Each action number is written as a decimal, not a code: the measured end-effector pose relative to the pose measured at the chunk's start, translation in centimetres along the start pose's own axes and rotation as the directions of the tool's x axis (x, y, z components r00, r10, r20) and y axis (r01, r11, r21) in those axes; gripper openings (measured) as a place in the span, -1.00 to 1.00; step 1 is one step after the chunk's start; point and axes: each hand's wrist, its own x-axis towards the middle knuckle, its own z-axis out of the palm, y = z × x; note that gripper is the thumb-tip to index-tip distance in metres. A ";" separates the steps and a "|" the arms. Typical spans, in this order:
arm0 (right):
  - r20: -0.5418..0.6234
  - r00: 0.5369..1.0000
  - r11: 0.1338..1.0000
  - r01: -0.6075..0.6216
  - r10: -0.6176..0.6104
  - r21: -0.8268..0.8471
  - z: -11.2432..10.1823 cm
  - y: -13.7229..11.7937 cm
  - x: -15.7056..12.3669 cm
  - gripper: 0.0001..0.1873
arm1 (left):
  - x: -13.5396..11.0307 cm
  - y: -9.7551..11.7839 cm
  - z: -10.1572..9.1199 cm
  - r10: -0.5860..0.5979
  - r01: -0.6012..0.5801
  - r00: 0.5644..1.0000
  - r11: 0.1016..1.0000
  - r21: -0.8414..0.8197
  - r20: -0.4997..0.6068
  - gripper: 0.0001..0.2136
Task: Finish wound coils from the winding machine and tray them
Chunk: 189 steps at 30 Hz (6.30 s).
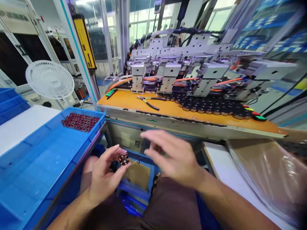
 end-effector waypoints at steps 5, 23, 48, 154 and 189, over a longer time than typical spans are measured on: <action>0.334 0.942 0.999 -0.029 0.039 -0.036 0.6 -4.6 -4.3 -0.83 | -0.8 0.0 0.4 -0.039 0.037 0.999 0.998 -0.052 -0.020 -0.30; 0.549 0.757 0.587 -0.637 0.354 0.500 2.3 -3.8 -5.7 -0.81 | -1.4 0.8 0.3 -0.181 0.185 0.983 0.961 -0.205 0.039 -0.33; 0.438 0.520 0.035 -0.672 0.733 0.739 4.5 -5.0 -9.0 -0.66 | -2.0 1.6 1.5 -0.316 0.442 0.890 0.772 -0.457 0.327 -0.49; 0.345 0.938 0.939 -0.088 -0.034 0.332 -1.4 -3.0 -5.4 -0.91 | -2.9 1.9 2.6 -0.378 0.794 0.576 0.047 -0.607 0.725 -0.69; 0.020 0.968 0.958 -0.252 0.252 0.135 1.2 -4.9 -7.3 -0.89 | -2.5 2.6 1.8 -0.483 0.705 0.707 0.545 -0.455 0.517 -0.77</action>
